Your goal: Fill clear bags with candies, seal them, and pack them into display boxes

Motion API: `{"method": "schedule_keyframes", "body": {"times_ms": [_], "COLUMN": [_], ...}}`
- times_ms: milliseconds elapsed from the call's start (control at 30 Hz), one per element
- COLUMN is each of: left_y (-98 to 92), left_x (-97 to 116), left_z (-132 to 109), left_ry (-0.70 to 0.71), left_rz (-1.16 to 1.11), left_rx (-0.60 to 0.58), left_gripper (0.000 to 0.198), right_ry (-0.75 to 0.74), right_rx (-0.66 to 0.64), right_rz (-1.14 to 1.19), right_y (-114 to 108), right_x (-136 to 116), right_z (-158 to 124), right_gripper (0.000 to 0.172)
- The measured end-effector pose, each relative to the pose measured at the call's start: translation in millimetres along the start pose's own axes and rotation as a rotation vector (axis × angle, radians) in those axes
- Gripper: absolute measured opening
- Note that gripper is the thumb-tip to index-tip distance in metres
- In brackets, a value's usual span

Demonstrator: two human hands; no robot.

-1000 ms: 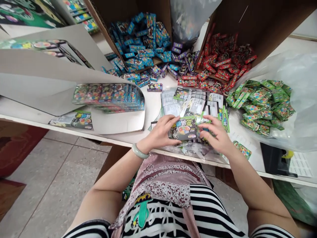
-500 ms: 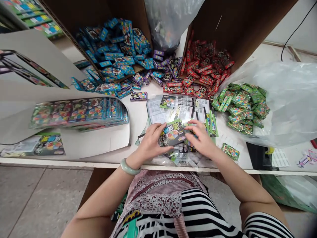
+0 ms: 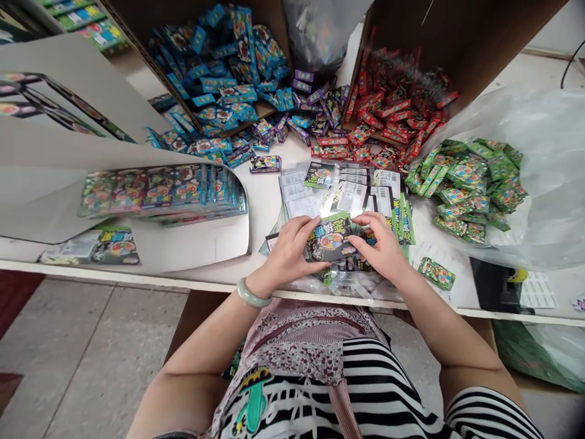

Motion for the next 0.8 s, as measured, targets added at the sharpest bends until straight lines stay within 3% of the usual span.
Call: {"method": "schedule_keyframes", "body": {"times_ms": [200, 300, 433, 533, 667, 733, 800], "left_y": [-9.1, -7.7, -3.8, -7.5, -18.9, -22.9, -24.6], "left_x": [6, 10, 16, 14, 5, 2, 2], "left_z": [-9, -13, -19, -20, -18, -16, -15], "left_ry": [0.042, 0.074, 0.119, 0.079, 0.003, -0.006, -0.015], "left_rz": [0.032, 0.073, 0.082, 0.034, -0.077, -0.125, -0.146], "left_rx": [0.032, 0.040, 0.034, 0.024, 0.025, 0.041, 0.054], "left_gripper": [0.098, 0.099, 0.100, 0.099, 0.096, 0.094, 0.093], "right_ry": [-0.086, -0.140, -0.114, -0.123, -0.139, -0.051, 0.084], "right_rx": [0.041, 0.113, 0.114, 0.097, 0.191, 0.220, 0.148], "right_rz": [-0.091, -0.174, -0.123, -0.077, -0.189, -0.353, -0.565], "right_y": [3, 8, 15, -1, -54, -78, -91], "right_x": [-14, -19, -23, -20, 15, 45, 74], "right_z": [-9, -15, -25, -20, 33, 78, 126], "right_gripper": [0.040, 0.032, 0.017, 0.020, 0.023, 0.024, 0.028]}}
Point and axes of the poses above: each hand's wrist, its own z-axis towards the middle knuckle, its own y-axis out of the palm, x = y × z, the point moved 3 cm from there along z, towards the middle knuckle, and after that the axes turned 4 degrees about -y, right-handed, at the moved point
